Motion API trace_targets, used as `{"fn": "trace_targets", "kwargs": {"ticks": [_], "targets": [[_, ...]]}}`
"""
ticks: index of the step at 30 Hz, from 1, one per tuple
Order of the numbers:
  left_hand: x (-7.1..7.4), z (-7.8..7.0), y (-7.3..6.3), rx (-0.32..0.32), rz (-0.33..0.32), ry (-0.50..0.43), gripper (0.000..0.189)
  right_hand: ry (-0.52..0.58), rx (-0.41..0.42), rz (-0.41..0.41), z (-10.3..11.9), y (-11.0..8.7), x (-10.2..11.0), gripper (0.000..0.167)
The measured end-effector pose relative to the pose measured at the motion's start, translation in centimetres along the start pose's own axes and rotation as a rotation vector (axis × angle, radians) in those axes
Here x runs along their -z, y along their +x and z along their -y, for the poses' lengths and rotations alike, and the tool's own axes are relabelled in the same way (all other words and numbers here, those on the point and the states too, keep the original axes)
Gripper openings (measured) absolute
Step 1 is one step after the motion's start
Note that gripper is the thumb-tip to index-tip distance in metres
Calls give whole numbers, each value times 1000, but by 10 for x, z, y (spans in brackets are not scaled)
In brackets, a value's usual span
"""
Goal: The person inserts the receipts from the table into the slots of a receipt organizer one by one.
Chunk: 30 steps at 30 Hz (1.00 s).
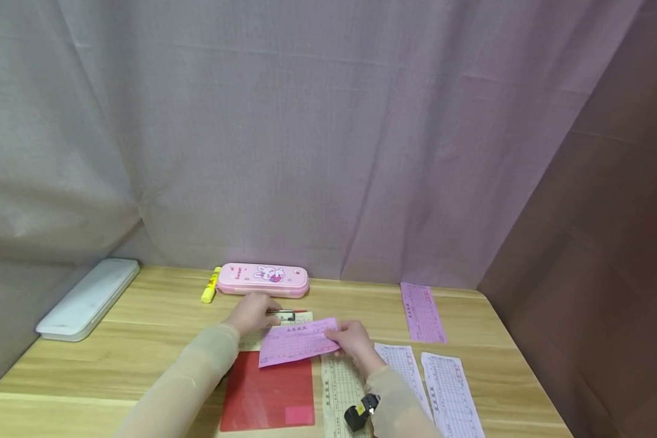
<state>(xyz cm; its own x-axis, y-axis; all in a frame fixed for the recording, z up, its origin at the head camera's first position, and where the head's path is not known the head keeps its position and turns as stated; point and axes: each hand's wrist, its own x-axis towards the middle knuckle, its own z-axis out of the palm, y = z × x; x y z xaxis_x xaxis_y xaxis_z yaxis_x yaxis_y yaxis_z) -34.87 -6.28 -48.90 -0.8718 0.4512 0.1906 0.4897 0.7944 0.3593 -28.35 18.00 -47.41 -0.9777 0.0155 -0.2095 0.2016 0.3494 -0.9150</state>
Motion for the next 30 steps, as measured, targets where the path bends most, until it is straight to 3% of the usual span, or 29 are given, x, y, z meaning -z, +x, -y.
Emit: {"fn": "trace_targets", "kwargs": {"ticks": [9, 16, 30], "targets": [[2, -3, -1, 61, 13, -26, 27, 58, -40, 35, 3, 0, -18, 16], [1, -3, 0, 31, -4, -9, 26, 93, -26, 51, 6, 0, -25, 16], [2, -3, -1, 12, -16, -13, 29, 128, -84, 40, 8, 6, -34, 12]]}}
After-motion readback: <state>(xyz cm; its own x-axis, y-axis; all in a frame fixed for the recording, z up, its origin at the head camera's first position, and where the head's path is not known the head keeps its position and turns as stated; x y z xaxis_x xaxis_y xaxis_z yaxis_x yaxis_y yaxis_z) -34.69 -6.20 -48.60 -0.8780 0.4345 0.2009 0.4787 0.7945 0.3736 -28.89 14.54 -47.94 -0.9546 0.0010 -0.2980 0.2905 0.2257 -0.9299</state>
